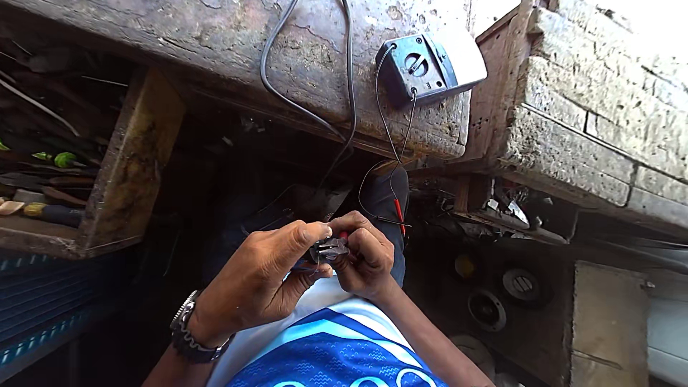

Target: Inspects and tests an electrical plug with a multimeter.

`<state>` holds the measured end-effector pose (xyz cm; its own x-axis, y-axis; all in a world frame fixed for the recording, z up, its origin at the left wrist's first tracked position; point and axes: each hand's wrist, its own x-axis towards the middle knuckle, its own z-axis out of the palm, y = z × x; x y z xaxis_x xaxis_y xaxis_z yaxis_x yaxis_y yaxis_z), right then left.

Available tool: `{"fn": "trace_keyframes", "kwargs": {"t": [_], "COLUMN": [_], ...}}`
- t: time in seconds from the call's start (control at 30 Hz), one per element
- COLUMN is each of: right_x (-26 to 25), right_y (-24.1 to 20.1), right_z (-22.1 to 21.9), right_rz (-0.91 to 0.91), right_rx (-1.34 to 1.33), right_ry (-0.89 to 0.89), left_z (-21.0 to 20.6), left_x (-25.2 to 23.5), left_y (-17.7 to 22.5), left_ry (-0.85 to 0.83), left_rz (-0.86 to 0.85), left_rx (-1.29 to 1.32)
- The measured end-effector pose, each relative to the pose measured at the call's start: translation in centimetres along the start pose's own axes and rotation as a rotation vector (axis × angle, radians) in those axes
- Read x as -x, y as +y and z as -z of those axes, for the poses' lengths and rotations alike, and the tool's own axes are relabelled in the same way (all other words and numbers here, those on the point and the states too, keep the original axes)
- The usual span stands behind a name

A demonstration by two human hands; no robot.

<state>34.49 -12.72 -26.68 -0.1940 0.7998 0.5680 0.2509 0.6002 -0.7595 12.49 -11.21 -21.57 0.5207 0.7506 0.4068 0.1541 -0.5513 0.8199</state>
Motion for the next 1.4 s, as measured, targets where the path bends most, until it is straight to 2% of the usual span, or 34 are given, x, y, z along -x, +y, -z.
{"fn": "trace_keyframes", "kwargs": {"t": [0.2,0.43,0.63,1.4], "right_x": [0.4,-0.1,-0.2,0.9], "right_y": [0.6,0.7,1.1,2.1], "right_z": [0.1,0.3,0.4,0.0], "right_rz": [-0.056,-0.046,-0.052,-0.091], "right_rx": [-0.061,-0.021,-0.035,-0.037], "right_ry": [0.029,-0.159,-0.194,-0.114], "left_z": [-0.7,-1.2,-1.6,-3.6], "left_x": [-0.3,-0.8,-0.8,-1.2], "left_y": [0.2,0.5,0.4,0.8], "left_ry": [0.033,0.074,0.069,0.064], "left_rz": [0.059,0.063,0.025,0.093], "left_rx": [-0.028,-0.067,-0.152,-0.233]}}
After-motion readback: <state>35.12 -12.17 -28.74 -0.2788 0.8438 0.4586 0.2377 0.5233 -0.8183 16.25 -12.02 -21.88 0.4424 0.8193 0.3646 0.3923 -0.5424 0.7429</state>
